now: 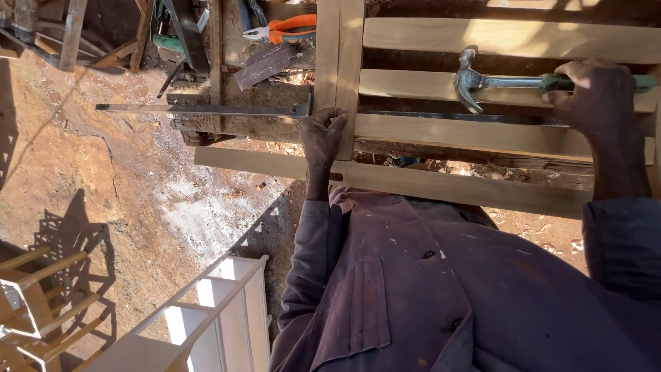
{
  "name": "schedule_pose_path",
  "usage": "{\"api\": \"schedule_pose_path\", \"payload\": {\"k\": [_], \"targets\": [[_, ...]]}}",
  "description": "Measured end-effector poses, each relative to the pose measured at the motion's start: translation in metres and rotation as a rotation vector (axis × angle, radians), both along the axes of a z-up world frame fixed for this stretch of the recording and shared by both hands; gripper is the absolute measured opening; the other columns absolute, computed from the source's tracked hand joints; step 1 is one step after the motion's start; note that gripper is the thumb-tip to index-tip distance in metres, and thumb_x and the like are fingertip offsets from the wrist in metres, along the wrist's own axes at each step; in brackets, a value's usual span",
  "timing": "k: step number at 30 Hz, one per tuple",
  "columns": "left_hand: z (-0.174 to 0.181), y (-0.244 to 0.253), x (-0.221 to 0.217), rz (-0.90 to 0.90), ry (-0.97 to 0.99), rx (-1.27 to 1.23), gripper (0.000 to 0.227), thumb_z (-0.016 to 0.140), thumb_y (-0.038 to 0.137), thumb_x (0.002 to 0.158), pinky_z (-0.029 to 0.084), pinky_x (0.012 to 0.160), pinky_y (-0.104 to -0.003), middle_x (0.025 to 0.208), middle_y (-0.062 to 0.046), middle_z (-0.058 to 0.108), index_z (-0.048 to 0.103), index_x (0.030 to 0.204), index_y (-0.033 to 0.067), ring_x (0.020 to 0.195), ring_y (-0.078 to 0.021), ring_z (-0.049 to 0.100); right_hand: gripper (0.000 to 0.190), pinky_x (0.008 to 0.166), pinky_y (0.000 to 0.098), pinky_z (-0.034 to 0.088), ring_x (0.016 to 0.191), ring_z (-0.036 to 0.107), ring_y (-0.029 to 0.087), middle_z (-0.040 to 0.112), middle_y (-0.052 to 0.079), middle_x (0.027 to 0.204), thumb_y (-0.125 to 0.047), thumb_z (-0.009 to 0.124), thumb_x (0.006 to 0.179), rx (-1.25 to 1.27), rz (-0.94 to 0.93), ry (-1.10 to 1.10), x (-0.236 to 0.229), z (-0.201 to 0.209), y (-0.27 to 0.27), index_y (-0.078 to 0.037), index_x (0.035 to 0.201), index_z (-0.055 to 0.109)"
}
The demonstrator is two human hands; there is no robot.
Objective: The person hammers nails into a wooden chair frame resting on a workbench, positioning each nail by hand and driving it in with a claw hammer. They reposition the frame and press the slats to check the joints between hammer strikes.
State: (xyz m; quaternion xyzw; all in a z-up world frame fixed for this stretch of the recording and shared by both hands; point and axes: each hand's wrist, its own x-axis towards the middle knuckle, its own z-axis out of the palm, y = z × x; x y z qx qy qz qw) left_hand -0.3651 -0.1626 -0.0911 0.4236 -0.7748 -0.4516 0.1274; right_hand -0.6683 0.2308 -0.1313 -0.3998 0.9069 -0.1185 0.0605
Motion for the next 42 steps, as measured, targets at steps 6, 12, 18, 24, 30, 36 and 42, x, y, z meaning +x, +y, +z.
{"api": "schedule_pose_path", "payload": {"k": [6,12,18,24,30,36,42], "targets": [[0.002,-0.001,0.002,-0.146,0.176,-0.141,0.012,0.069,0.015,0.087,0.047,0.059,-0.027,0.072,0.005,0.069,0.079,0.084,0.0085,0.067,-0.0076,0.061,0.036,0.078,0.0445,0.052,0.09,0.071,0.03,0.076,0.008,0.099,-0.045,0.082,0.077,0.11,0.074,0.291,0.01,0.009,-0.009,-0.015,0.098,0.075],[-0.008,0.001,0.0,-0.094,0.051,-0.201,0.006,0.081,0.017,0.083,0.038,0.05,-0.029,0.046,-0.002,0.047,0.083,0.087,0.0133,0.047,-0.0114,0.041,0.045,0.081,0.0596,0.054,0.089,0.072,0.05,0.069,0.025,0.094,-0.039,0.075,0.096,-0.139,-0.175,-0.215,0.092,0.06,-0.031,-0.002,0.118,0.06],[0.008,0.003,0.007,0.006,0.084,-0.056,0.01,0.081,0.017,0.082,0.038,0.051,-0.027,0.045,-0.001,0.046,0.082,0.09,0.0108,0.05,-0.0094,0.044,0.041,0.074,0.0494,0.054,0.085,0.072,0.044,0.069,0.022,0.082,-0.044,0.078,0.092,-0.365,-0.444,-0.613,0.139,0.076,-0.04,-0.006,0.106,0.071],[-0.006,-0.002,0.006,-0.105,0.12,-0.109,0.011,0.076,0.008,0.083,0.062,0.06,-0.025,0.083,-0.003,0.081,0.083,0.09,0.0077,0.069,-0.0113,0.074,0.03,0.056,0.0332,0.04,0.065,0.053,0.015,0.064,0.006,0.076,-0.032,0.074,0.1,-0.417,-0.384,-0.732,0.128,0.098,-0.03,-0.002,0.106,0.071],[0.016,0.006,-0.005,-0.141,0.041,-0.122,0.017,0.07,0.02,0.08,0.043,0.042,-0.026,0.068,-0.001,0.077,0.084,0.082,0.0104,0.048,-0.0099,0.06,0.025,0.058,0.029,0.042,0.058,0.054,0.012,0.062,0.006,0.066,-0.023,0.068,0.111,-0.457,-0.305,-0.728,0.132,0.117,-0.047,0.002,0.106,0.066],[0.008,0.012,-0.003,-0.062,-0.031,-0.246,0.013,0.072,0.022,0.08,0.044,0.042,-0.026,0.066,0.005,0.077,0.084,0.083,0.0187,0.047,-0.0094,0.06,0.028,0.055,0.0287,0.045,0.053,0.053,0.015,0.059,0.007,0.065,-0.019,0.063,0.111,-0.533,-0.285,-0.865,0.146,0.13,-0.067,-0.001,0.089,0.061],[-0.002,0.01,0.0,-0.046,-0.082,-0.259,0.012,0.076,0.025,0.082,0.05,0.047,-0.033,0.069,0.001,0.078,0.084,0.088,0.0192,0.052,-0.014,0.065,0.023,0.051,0.0273,0.048,0.056,0.058,0.016,0.065,0.012,0.079,-0.016,0.063,0.109,-0.579,-0.272,-0.951,0.155,0.117,-0.075,0.007,0.111,0.066]]}}
